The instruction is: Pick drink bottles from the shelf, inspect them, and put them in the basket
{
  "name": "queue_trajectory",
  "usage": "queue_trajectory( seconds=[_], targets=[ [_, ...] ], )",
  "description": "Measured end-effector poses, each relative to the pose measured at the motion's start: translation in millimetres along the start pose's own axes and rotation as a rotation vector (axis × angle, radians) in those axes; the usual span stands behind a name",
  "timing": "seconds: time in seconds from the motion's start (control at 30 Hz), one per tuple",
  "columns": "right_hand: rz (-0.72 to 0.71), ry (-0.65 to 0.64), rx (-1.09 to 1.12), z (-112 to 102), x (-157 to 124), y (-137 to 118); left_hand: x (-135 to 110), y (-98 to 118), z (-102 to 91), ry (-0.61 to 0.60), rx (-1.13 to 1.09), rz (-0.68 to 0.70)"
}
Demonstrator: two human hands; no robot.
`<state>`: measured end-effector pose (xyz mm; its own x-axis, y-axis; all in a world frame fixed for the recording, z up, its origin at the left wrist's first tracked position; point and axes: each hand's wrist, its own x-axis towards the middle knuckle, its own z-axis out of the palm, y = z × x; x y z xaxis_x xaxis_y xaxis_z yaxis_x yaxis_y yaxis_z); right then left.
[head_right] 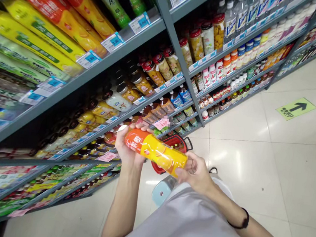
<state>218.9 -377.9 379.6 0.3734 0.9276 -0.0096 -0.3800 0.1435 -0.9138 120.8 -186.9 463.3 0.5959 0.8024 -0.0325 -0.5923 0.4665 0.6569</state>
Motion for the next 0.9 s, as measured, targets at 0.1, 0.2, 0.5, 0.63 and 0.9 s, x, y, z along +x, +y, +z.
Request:
queue_trajectory(
  seconds=[0.1, 0.2, 0.5, 0.63, 0.9],
  targets=[
    [0.139, -0.082, 0.164, 2, 1, 1, -1, -1, 1.3, 0.005, 0.018, 0.02],
    [0.268, -0.158, 0.255, 5, 1, 3, -2, -2, 3.3, 0.008, 0.028, 0.019],
    [-0.022, -0.012, -0.383, -9, -4, -2, -2, -8, 1.6, 0.145, 0.0, 0.063],
    [-0.365, 0.096, -0.781, -18, -7, 5, -2, -7, -2.3, 0.214, 0.0, 0.101],
    [-0.796, 0.093, -0.964, -26, -9, 16, -9, -5, -4.6, 0.196, -0.01, 0.079]
  ],
)
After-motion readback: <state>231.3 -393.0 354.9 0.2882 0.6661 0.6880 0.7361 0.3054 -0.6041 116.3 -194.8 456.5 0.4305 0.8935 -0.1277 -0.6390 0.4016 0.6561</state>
